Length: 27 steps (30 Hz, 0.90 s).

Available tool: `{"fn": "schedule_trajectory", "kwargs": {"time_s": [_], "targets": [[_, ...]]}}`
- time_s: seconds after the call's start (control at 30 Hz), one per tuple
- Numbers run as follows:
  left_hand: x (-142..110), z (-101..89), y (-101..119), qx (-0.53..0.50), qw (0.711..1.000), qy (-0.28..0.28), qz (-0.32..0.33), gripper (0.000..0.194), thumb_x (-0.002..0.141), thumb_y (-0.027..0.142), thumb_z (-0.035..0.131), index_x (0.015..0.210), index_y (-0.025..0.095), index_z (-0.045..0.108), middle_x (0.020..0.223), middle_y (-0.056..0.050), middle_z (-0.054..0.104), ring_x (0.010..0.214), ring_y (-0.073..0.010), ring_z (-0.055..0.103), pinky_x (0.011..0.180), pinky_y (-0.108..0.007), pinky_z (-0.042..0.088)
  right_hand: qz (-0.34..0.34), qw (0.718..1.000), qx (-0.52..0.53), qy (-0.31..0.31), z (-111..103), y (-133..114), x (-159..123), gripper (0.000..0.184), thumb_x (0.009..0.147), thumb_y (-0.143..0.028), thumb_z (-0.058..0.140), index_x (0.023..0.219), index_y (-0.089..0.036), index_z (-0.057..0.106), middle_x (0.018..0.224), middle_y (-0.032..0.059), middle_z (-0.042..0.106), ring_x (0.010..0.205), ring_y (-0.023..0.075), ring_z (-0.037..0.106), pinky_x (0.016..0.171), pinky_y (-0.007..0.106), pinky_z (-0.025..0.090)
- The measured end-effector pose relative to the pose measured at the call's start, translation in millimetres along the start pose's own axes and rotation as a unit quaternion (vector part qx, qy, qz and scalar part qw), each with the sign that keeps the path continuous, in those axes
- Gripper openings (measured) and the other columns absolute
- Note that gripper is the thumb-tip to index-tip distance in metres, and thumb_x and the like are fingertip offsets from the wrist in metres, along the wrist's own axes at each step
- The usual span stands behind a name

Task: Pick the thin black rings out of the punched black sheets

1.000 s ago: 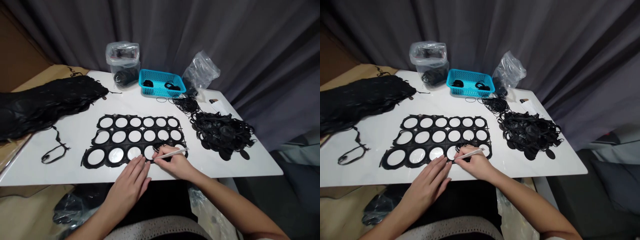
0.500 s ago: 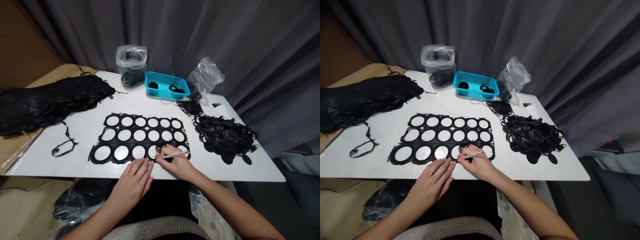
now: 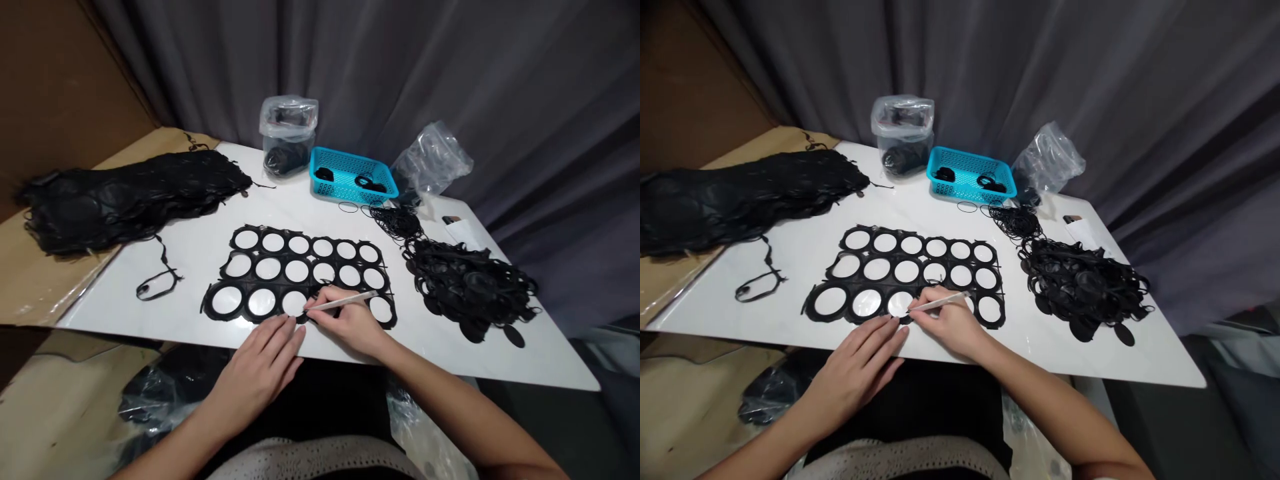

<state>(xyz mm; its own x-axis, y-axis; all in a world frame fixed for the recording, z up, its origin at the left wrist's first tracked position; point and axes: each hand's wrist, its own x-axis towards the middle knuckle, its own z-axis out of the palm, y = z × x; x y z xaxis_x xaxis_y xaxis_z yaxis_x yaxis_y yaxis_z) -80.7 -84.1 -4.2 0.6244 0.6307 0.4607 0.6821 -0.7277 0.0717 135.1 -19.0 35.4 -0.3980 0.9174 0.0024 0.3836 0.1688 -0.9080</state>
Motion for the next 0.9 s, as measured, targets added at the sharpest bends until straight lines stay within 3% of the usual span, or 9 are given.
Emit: {"fn": "schedule_trajectory", "kwargs": {"time_s": [0.17, 0.47, 0.53, 0.67, 0.73, 0.83, 0.9], "targets": [[-8.7, -0.2, -5.0, 0.009, 1.000, 0.014, 0.006, 0.033, 0.101, 0.022, 0.055, 0.132, 0.009, 0.059, 0.129, -0.012, 0.067, 0.123, -0.0287, 0.058, 0.104, -0.044, 0.048, -0.042, 0.998, -0.034, -0.032, 11.9, -6.0, 5.9, 0.016, 0.089, -0.018, 0.066, 0.074, -0.022, 0.061, 0.092, -0.0003, 0.074, 0.089, 0.0181, 0.064, 0.083, 0.033, 0.046], [-16.6, 3.9, -4.6, -0.008, 1.000, 0.008, 0.011, 0.038, 0.100, 0.010, 0.047, 0.137, 0.008, 0.056, 0.135, -0.014, 0.063, 0.130, -0.0280, 0.053, 0.113, -0.047, 0.041, -0.102, 0.991, -0.089, -0.024, 15.1, -0.3, 2.8, 0.016, 0.091, -0.017, 0.065, 0.077, -0.022, 0.059, 0.091, 0.0012, 0.071, 0.087, 0.0173, 0.062, 0.079, 0.031, 0.046], [-15.8, 4.6, -5.0, -0.009, 1.000, 0.016, 0.013, 0.037, 0.100, 0.009, 0.046, 0.135, 0.008, 0.057, 0.132, -0.014, 0.065, 0.128, -0.0278, 0.054, 0.113, -0.047, 0.041, -0.161, 0.976, -0.143, -0.031, 19.0, 1.0, -0.6, 0.013, 0.094, -0.017, 0.060, 0.082, -0.021, 0.058, 0.092, 0.0040, 0.070, 0.087, 0.0185, 0.061, 0.079, 0.032, 0.046], [-15.2, 6.7, -6.3, -0.022, 0.999, 0.017, 0.017, 0.035, 0.100, 0.008, 0.047, 0.133, 0.008, 0.059, 0.130, -0.014, 0.066, 0.126, -0.0291, 0.055, 0.112, -0.051, 0.041, -0.262, 0.910, -0.316, -0.058, 13.7, 5.4, 8.8, 0.011, 0.094, -0.011, 0.050, 0.092, -0.019, 0.058, 0.094, 0.0094, 0.067, 0.087, 0.0231, 0.056, 0.076, 0.036, 0.043], [-15.9, 7.6, -6.4, -0.029, 0.999, 0.015, 0.015, 0.036, 0.099, 0.008, 0.048, 0.134, 0.007, 0.058, 0.130, -0.015, 0.065, 0.126, -0.0300, 0.055, 0.111, -0.051, 0.042, -0.236, 0.900, -0.365, 0.007, -1.7, 10.4, 27.9, 0.015, 0.092, -0.010, 0.047, 0.087, -0.020, 0.056, 0.087, 0.0087, 0.065, 0.082, 0.0233, 0.054, 0.074, 0.035, 0.041], [-18.0, 8.5, -5.3, -0.037, 0.999, 0.013, 0.012, 0.039, 0.098, 0.006, 0.050, 0.137, 0.007, 0.055, 0.131, -0.015, 0.064, 0.128, -0.0301, 0.054, 0.112, -0.052, 0.042, -0.139, 0.900, -0.384, 0.152, -32.1, 17.7, 63.7, 0.016, 0.093, -0.014, 0.046, 0.079, -0.022, 0.051, 0.078, 0.0072, 0.061, 0.076, 0.0233, 0.053, 0.069, 0.033, 0.037], [-20.2, 8.4, -4.5, -0.040, 0.999, 0.005, 0.009, 0.042, 0.097, 0.006, 0.050, 0.139, 0.007, 0.054, 0.133, -0.016, 0.063, 0.130, -0.0301, 0.053, 0.113, -0.052, 0.041, -0.092, 0.912, -0.353, 0.189, -44.0, 18.0, 80.2, 0.016, 0.092, -0.018, 0.049, 0.077, -0.022, 0.049, 0.077, 0.0060, 0.061, 0.074, 0.0226, 0.054, 0.067, 0.032, 0.036]]}}
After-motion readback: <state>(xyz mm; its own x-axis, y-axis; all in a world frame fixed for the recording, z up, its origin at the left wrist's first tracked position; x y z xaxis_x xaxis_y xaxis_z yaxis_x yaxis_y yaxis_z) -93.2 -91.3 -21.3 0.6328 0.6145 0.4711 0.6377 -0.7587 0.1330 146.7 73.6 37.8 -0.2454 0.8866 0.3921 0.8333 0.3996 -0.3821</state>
